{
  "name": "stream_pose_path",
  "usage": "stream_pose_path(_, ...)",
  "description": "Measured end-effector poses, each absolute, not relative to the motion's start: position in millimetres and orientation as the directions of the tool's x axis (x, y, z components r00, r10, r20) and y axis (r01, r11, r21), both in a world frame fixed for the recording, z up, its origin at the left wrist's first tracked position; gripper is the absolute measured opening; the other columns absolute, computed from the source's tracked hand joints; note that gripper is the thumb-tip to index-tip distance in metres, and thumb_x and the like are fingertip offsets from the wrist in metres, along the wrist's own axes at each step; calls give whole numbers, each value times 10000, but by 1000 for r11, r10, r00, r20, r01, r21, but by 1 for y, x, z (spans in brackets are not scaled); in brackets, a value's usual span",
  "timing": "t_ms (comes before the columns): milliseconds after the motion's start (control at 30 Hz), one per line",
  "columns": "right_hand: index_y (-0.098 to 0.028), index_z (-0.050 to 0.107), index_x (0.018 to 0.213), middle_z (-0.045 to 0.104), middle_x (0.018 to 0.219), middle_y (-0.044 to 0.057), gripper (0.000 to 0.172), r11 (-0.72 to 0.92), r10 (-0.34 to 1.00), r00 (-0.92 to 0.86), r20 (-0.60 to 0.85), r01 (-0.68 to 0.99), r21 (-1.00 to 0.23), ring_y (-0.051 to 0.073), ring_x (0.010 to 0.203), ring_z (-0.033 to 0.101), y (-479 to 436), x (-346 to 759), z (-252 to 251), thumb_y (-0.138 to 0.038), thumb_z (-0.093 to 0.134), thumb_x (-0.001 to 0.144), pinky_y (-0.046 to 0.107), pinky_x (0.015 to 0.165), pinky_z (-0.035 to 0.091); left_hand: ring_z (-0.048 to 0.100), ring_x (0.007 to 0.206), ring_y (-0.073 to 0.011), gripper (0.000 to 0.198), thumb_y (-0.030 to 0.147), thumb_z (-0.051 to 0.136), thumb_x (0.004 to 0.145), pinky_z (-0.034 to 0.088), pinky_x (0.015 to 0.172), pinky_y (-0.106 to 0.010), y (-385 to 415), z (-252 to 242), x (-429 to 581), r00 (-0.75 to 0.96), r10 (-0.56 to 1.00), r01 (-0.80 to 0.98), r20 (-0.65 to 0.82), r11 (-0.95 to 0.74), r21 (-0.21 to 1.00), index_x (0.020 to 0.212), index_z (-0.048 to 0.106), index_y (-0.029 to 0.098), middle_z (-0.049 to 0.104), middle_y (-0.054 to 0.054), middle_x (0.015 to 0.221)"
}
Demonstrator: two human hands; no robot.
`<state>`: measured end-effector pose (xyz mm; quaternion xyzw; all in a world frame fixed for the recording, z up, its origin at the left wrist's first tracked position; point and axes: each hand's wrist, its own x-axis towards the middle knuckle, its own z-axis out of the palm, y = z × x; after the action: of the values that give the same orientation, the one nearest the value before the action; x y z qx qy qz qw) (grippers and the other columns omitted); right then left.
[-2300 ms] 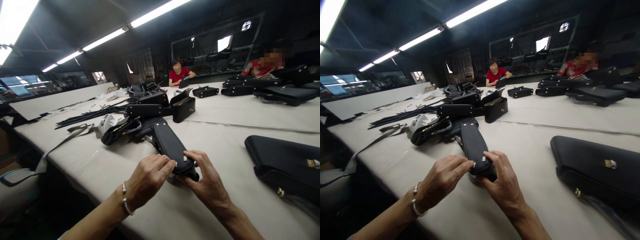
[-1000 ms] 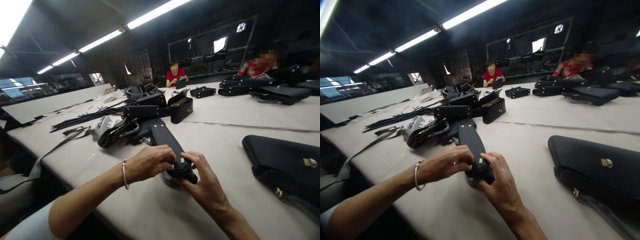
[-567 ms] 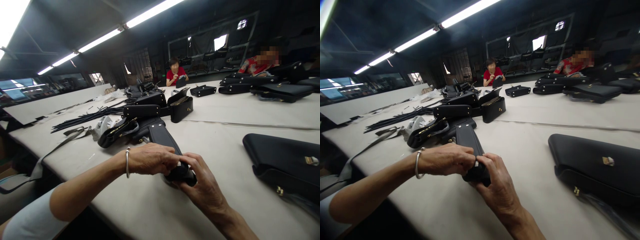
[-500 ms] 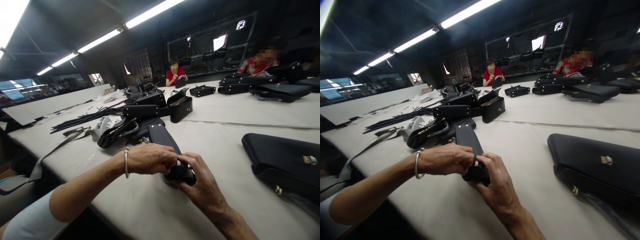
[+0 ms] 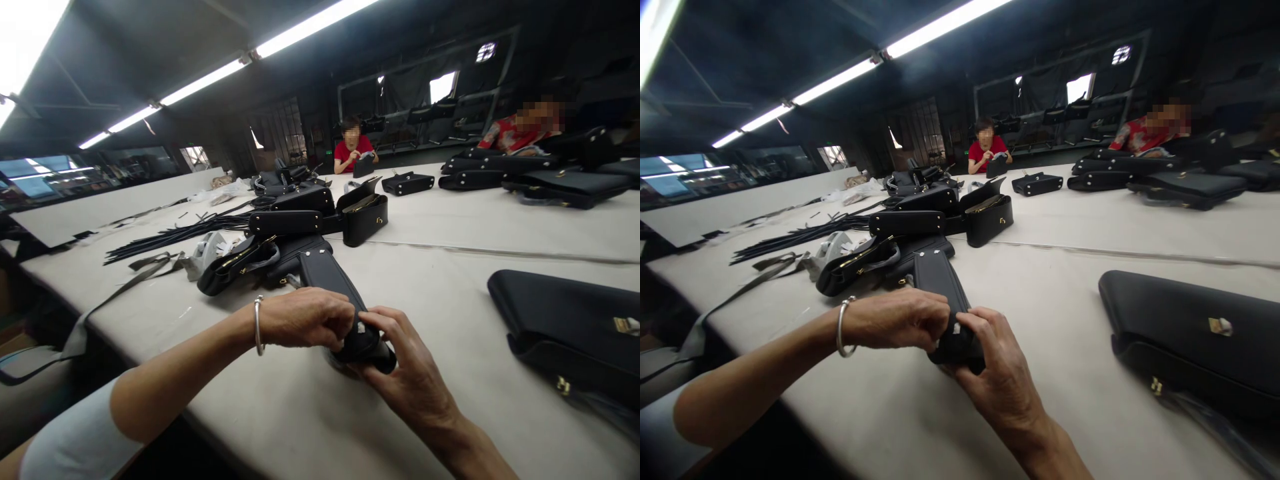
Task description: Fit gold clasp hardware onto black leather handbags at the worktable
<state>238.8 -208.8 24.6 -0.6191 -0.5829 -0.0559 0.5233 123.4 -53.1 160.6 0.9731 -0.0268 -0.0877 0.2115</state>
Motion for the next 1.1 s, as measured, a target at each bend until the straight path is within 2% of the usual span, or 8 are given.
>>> stream_pose_path(167,-253,509,1246,515,1210,86,520,223,667,328,669,769,-599,276,1136,510,-209,240,25,-169,697,769,462,942,497,501,706,-92,216,59,713,753,359,636,-202,-56,158,118,995,-16,30,-103,-903,428,870,578,180,541,61,800)
stream_pose_path(433,-261,506,1247,497,1227,78,546,233,678,307,668,772,-591,262,1149,502,-209,238,24,-152,729,761,427,954,486,541,676,-78,198,8,755,720,388,606,-168,-54,154,116,996,-40,7,-82,-867,499,761,619,147,575,43,779)
stream_pose_path(667,-255,513,1245,509,1218,75,541,241,672,309,672,767,-594,257,1138,508,-210,238,23,-151,730,761,426,954,484,541,684,-82,192,35,742,744,382,605,-172,-55,152,114,998,-39,-14,-49,-903,429,745,593,155,565,49,763)
stream_pose_path(767,-248,508,1254,513,1206,79,528,241,658,326,679,763,-600,256,1120,512,-208,239,24,-163,714,775,431,923,497,563,708,-103,104,117,688,838,402,628,-200,-61,146,104,999,-4,-14,36,-961,276,828,598,167,589,30,820)
stream_pose_path(867,-234,506,1257,514,1207,85,530,242,638,338,692,765,-597,256,1127,508,-207,240,25,-144,699,772,439,931,493,567,696,-148,60,134,541,933,426,599,-257,-74,138,93,993,-17,-14,118,-1000,-28,899,585,155,604,-17,866)
stream_pose_path(967,-235,504,1258,515,1207,85,541,245,634,337,696,766,-594,254,1126,506,-206,240,26,-132,704,765,439,930,494,543,618,-184,134,49,487,901,425,517,-301,-87,135,88,985,-101,-54,137,-950,-308,857,566,148,594,-37,802)
stream_pose_path(1033,-240,502,1263,517,1204,83,550,241,633,343,694,764,-598,253,1122,508,-206,240,25,-130,706,764,438,922,500,543,592,-195,136,32,497,876,434,485,-312,-92,136,89,977,-159,-88,142,-909,-408,840,558,148,591,-37,772)
stream_pose_path(1100,-237,507,1255,522,1200,85,540,240,629,347,696,764,-599,254,1114,513,-206,239,24,-133,703,763,440,914,507,549,580,-198,128,33,507,864,438,461,-312,-95,139,93,971,-199,-120,129,-883,-454,832,552,149,589,-36,752)
